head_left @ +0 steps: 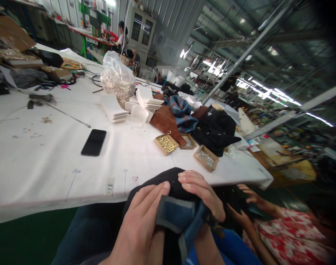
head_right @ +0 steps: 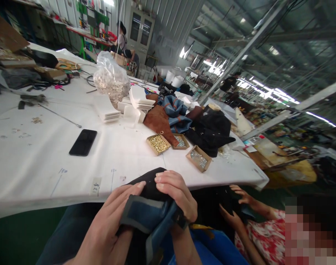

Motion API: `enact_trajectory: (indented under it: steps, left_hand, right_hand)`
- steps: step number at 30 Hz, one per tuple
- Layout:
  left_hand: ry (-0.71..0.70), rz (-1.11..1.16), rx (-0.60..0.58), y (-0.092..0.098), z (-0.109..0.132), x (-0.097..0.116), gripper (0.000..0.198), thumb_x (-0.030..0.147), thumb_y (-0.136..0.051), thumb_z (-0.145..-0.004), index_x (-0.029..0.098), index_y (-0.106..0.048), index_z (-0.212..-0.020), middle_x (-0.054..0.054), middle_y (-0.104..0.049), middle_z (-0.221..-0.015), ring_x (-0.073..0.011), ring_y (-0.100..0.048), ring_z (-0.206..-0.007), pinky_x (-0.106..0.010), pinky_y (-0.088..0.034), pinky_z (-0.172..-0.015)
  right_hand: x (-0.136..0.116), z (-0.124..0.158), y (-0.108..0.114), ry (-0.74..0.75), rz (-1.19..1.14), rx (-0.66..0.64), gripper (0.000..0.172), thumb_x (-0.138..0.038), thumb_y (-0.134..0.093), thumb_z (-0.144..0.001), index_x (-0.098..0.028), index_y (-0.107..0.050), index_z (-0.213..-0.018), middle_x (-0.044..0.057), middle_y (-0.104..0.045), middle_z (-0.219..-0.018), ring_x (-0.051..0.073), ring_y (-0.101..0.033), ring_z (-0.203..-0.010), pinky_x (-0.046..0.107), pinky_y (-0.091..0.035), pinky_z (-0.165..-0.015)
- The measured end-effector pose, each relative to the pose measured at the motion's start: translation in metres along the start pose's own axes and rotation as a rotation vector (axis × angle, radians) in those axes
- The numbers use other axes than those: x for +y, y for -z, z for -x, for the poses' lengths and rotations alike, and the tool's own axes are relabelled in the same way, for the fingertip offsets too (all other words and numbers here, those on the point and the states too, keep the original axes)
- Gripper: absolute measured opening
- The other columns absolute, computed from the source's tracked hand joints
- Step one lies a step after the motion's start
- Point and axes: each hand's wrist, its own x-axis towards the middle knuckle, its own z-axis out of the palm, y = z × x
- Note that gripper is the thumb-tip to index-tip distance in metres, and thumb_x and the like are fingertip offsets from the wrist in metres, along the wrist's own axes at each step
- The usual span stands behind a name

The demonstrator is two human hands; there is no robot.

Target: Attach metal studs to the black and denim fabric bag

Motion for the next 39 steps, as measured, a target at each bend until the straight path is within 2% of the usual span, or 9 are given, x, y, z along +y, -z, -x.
enact_trajectory:
  steps: [3, 8, 17, 22, 27, 31, 34, 36, 39]
  left_hand:
    - [0.008, 0.039, 0.013, 0.0, 0.001, -0.005, 0.093, -0.005, -0.051, -0.086, 0.02, -0.051, -0.176, -0.016, -0.066, -0.169, -0.0355, -0.063, -0.153, -0.057, -0.066, -0.123]
    - [0.113, 0.059, -0.009, 0.009, -0.004, 0.002, 0.092, -0.004, -0.055, -0.087, 0.028, -0.052, -0.173, -0.016, -0.069, -0.163, -0.0394, -0.068, -0.141, -0.062, -0.067, -0.114]
    - [0.228, 0.186, -0.191, 0.041, -0.021, 0.009, 0.087, -0.002, -0.06, -0.077, 0.032, -0.059, -0.157, -0.013, -0.069, -0.146, -0.0376, -0.066, -0.13, -0.054, -0.062, -0.108]
    - [0.359, 0.26, -0.328, 0.046, -0.037, 0.004, 0.038, 0.005, -0.055, -0.097, 0.027, -0.07, -0.125, -0.01, -0.069, -0.129, -0.0303, -0.067, -0.115, -0.046, -0.058, -0.105]
    - [0.583, 0.29, -0.348, 0.031, -0.05, -0.008, 0.026, 0.004, -0.055, -0.094, 0.024, -0.07, -0.103, -0.006, -0.073, -0.111, -0.0266, -0.069, -0.105, -0.039, -0.055, -0.095]
    - [0.608, 0.327, -0.553, 0.021, -0.081, -0.044, 0.026, 0.013, -0.068, -0.094, 0.026, -0.08, -0.113, -0.001, -0.083, -0.114, -0.0248, -0.075, -0.107, -0.034, -0.056, -0.094]
    - [0.534, 0.161, -0.719, 0.008, -0.131, -0.09, 0.029, 0.024, -0.073, -0.097, 0.026, -0.088, -0.121, -0.002, -0.088, -0.119, -0.026, -0.08, -0.107, -0.035, -0.059, -0.095]
    - [0.475, -0.079, -0.677, -0.012, -0.174, -0.126, 0.028, 0.03, -0.069, -0.105, 0.021, -0.088, -0.124, -0.006, -0.089, -0.121, -0.0268, -0.082, -0.11, -0.037, -0.062, -0.098]
    - [0.395, -0.301, -0.638, -0.06, -0.236, -0.177, 0.029, 0.017, -0.062, -0.105, 0.015, -0.086, -0.123, -0.012, -0.089, -0.117, -0.0283, -0.081, -0.108, -0.041, -0.062, -0.102]
  right_hand:
    - [-0.017, 0.007, -0.017, -0.075, 0.026, 0.096, 0.047, -0.022, -0.058, -0.113, -0.046, -0.079, -0.147, 0.01, -0.086, -0.126, 0.038, -0.084, -0.121, 0.072, -0.07, -0.106]
    - [-0.032, 0.004, -0.025, -0.075, 0.023, 0.048, 0.043, -0.019, -0.06, -0.112, -0.041, -0.078, -0.145, 0.01, -0.087, -0.129, 0.037, -0.083, -0.119, 0.065, -0.07, -0.098]
    - [-0.036, 0.002, -0.026, -0.011, 0.021, 0.04, 0.032, -0.01, -0.061, -0.11, -0.028, -0.078, -0.131, 0.009, -0.085, -0.119, 0.031, -0.082, -0.109, 0.055, -0.068, -0.094]
    - [-0.028, 0.003, -0.026, -0.042, 0.001, -0.07, 0.045, -0.017, -0.063, -0.113, -0.023, -0.074, -0.155, 0.012, -0.083, -0.127, 0.027, -0.082, -0.114, 0.043, -0.069, -0.094]
    - [-0.011, 0.0, -0.022, -0.216, -0.06, -0.253, 0.026, -0.034, -0.064, -0.114, -0.025, -0.08, -0.132, 0.007, -0.087, -0.119, 0.025, -0.084, -0.108, 0.038, -0.065, -0.096]
    - [0.011, 0.009, -0.012, -0.352, -0.13, -0.227, 0.018, -0.022, -0.067, -0.111, -0.027, -0.081, -0.122, 0.001, -0.087, -0.108, 0.019, -0.085, -0.097, 0.031, -0.062, -0.088]
    - [0.029, 0.024, -0.004, -0.403, -0.148, -0.194, 0.018, -0.022, -0.067, -0.111, -0.027, -0.08, -0.121, 0.001, -0.087, -0.108, 0.018, -0.084, -0.096, 0.029, -0.062, -0.086]
    - [0.041, 0.036, 0.0, -0.37, -0.137, -0.137, 0.018, -0.028, -0.065, -0.113, -0.026, -0.079, -0.123, 0.003, -0.087, -0.109, 0.019, -0.084, -0.098, 0.03, -0.063, -0.088]
    - [0.055, 0.054, 0.004, -0.31, -0.145, -0.04, 0.022, -0.037, -0.062, -0.117, -0.025, -0.078, -0.125, 0.005, -0.087, -0.11, 0.021, -0.085, -0.101, 0.031, -0.064, -0.091]
